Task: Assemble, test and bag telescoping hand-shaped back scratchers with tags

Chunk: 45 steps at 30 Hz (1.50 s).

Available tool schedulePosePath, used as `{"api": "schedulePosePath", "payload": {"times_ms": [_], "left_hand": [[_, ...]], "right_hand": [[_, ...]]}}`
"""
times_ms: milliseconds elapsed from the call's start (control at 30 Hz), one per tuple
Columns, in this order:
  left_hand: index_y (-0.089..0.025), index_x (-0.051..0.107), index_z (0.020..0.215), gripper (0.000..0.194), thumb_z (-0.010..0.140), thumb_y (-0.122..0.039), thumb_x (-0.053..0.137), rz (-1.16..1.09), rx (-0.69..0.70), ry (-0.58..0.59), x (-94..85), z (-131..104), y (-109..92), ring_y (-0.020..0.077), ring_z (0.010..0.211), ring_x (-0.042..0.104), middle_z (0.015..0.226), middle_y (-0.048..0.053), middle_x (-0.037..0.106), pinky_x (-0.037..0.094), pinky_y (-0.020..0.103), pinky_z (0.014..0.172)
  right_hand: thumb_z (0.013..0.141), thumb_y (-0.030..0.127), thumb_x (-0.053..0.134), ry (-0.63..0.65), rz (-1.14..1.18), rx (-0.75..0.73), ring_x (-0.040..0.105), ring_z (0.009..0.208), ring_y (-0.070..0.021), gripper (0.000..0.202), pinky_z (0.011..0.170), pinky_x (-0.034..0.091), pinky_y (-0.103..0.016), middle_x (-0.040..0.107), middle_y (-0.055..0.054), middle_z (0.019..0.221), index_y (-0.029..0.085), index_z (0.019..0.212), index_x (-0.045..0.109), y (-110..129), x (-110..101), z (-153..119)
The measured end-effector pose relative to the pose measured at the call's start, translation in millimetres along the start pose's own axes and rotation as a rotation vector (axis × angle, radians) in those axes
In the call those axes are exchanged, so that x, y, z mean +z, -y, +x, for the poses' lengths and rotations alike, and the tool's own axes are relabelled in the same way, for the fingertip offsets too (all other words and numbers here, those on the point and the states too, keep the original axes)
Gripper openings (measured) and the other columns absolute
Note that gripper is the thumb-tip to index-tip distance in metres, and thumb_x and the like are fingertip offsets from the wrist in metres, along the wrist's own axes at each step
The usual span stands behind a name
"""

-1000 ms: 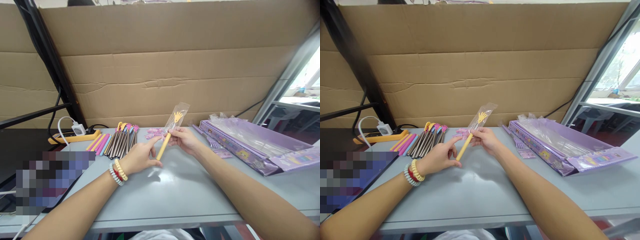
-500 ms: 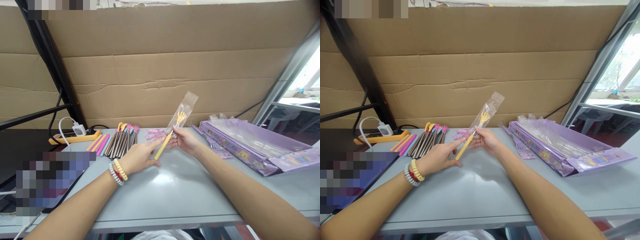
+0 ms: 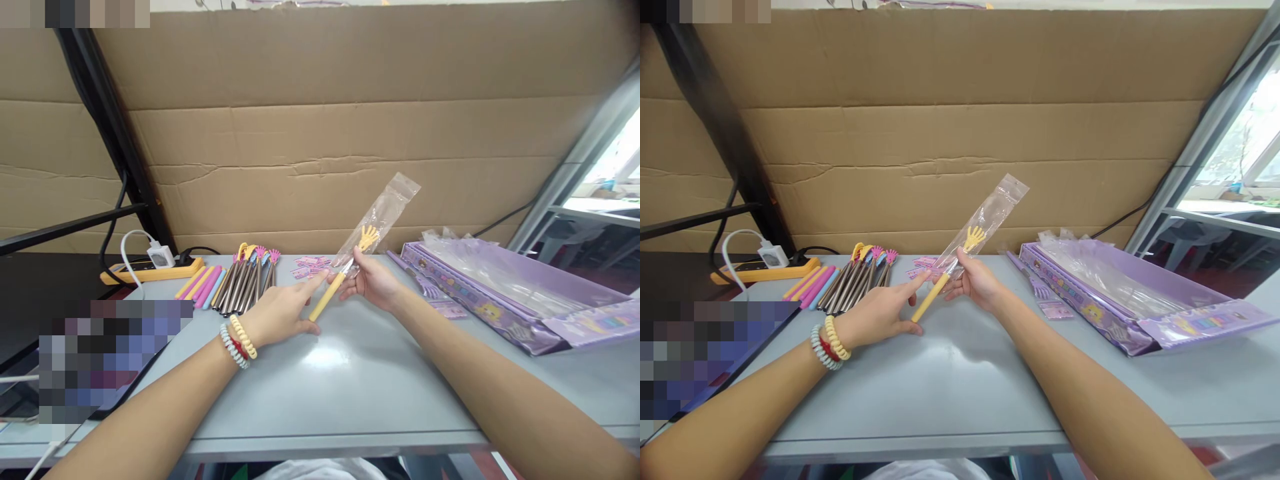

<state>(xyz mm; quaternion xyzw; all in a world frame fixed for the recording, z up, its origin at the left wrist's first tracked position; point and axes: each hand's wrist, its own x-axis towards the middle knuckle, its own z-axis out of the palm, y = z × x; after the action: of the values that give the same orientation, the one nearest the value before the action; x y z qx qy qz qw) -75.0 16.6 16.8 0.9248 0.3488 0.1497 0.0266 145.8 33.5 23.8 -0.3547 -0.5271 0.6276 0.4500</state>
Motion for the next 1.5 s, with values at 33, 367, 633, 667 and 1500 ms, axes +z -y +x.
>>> {"api": "schedulePosePath", "payload": {"times_ms": [33, 367, 633, 667, 1500], "left_hand": [[-0.031, 0.008, 0.146, 0.097, 0.071, -0.042, 0.069, 0.005, -0.002, 0.001, -0.3, 0, 0, 0.0188, 0.078, 0.062, 0.101, 0.003, 0.063, 0.039, 0.025, 0.063], [-0.027, 0.005, 0.146, 0.103, 0.068, -0.053, 0.068, -0.001, -0.06, -0.06, -2.0, 0, -2, 0.0192, 0.071, 0.062, 0.093, 0.002, 0.065, 0.038, 0.025, 0.06], [-0.029, 0.016, 0.144, 0.098, 0.066, -0.056, 0.067, 0.027, -0.066, -0.082, -0.9, 0, -2, 0.0202, 0.071, 0.063, 0.089, 0.001, 0.065, 0.038, 0.026, 0.058], [-0.029, 0.017, 0.144, 0.096, 0.067, -0.056, 0.067, 0.028, -0.063, -0.077, -0.9, 0, -1, 0.0205, 0.071, 0.063, 0.09, 0.001, 0.065, 0.039, 0.026, 0.059], [-0.02, 0.032, 0.139, 0.078, 0.069, -0.04, 0.06, 0.155, 0.139, -0.248, -2.2, -2, -3, 0.0174, 0.069, 0.063, 0.088, 0.003, 0.067, 0.042, 0.026, 0.058]], "right_hand": [[0.083, 0.062, 0.044, 0.011, -0.014, -0.007, 0.069, 0.065, -0.0208, 0.054, 0.055, 0.054, -0.029, 0.072, -0.014, 0.084, 0.013, 0.086, 0.065, -1, 0, 0], [0.076, 0.056, 0.059, 0.049, -0.188, 0.012, 0.068, 0.064, -0.0203, 0.043, 0.052, 0.055, -0.029, 0.071, -0.011, 0.077, 0.015, 0.087, 0.064, -8, 15, -3], [0.077, 0.051, 0.061, 0.088, -0.378, 0.019, 0.066, 0.063, -0.0157, 0.04, 0.053, 0.054, -0.025, 0.07, -0.011, 0.082, 0.012, 0.085, 0.066, -15, 19, -4], [0.077, 0.051, 0.061, 0.094, -0.388, 0.024, 0.066, 0.064, -0.0157, 0.041, 0.054, 0.054, -0.025, 0.07, -0.011, 0.081, 0.012, 0.085, 0.066, -15, 20, -4], [0.073, 0.049, 0.065, 0.161, -0.398, 0.081, 0.064, 0.063, -0.016, 0.038, 0.059, 0.052, -0.029, 0.069, -0.008, 0.073, 0.012, 0.08, 0.065, -21, 14, 0]]}}
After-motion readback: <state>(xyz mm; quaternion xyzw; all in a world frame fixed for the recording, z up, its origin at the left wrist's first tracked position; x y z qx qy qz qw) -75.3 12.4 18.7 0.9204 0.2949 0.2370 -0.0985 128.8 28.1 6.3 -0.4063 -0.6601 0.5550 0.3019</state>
